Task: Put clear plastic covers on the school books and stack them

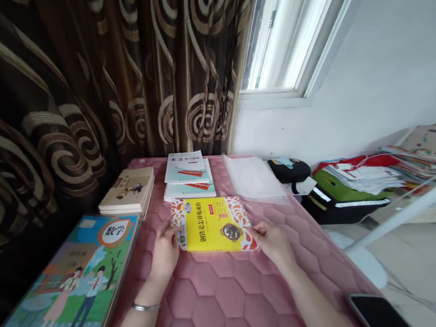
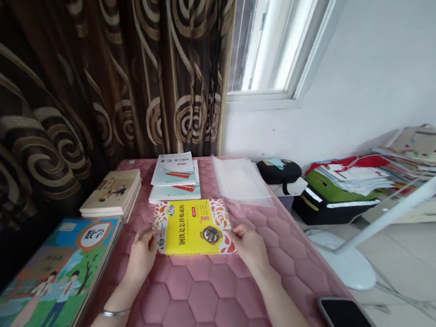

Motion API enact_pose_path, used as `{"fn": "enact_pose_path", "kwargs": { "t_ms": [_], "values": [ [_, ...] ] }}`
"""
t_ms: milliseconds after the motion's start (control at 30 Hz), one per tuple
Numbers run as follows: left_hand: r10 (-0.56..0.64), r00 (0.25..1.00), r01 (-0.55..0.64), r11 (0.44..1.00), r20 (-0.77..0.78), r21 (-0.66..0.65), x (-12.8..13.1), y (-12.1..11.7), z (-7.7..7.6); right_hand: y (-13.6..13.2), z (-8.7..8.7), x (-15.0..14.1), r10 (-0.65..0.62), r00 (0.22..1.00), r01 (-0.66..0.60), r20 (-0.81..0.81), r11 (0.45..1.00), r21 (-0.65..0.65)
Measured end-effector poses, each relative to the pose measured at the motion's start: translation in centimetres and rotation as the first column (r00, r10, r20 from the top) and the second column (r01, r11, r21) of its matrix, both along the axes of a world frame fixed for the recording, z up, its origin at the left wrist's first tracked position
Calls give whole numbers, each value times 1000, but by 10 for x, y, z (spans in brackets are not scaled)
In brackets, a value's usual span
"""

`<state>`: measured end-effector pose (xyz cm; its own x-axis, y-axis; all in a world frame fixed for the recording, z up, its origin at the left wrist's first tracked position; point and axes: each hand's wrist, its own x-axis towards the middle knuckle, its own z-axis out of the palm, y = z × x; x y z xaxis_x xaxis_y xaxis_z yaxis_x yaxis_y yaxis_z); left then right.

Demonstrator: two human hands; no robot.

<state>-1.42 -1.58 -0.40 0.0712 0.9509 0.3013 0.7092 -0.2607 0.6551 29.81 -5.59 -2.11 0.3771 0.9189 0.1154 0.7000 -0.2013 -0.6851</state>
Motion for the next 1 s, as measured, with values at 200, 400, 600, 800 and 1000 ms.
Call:
{"fn": "enact_pose_path", "kwargs": {
  "t_ms": [200,400,600,800,1000],
  "values": [
    [-208,928,247,965,-309,90,31,-33,11,-11,25,-46,39,900,-100,435,988,118],
    [-265,909,287,958,-323,21,42,-34,10,-17,26,-101,258,842,-335,473,938,84],
    [-289,905,316,948,-314,41,34,-29,8,-16,26,-99,360,813,-433,457,899,62],
    [-253,918,275,961,-306,29,11,-22,11,-16,34,-60,424,781,-459,459,888,-39],
    [-224,939,231,973,-261,-3,-13,-12,8,-14,38,-16,450,796,-417,404,892,-173]
  ]
}}
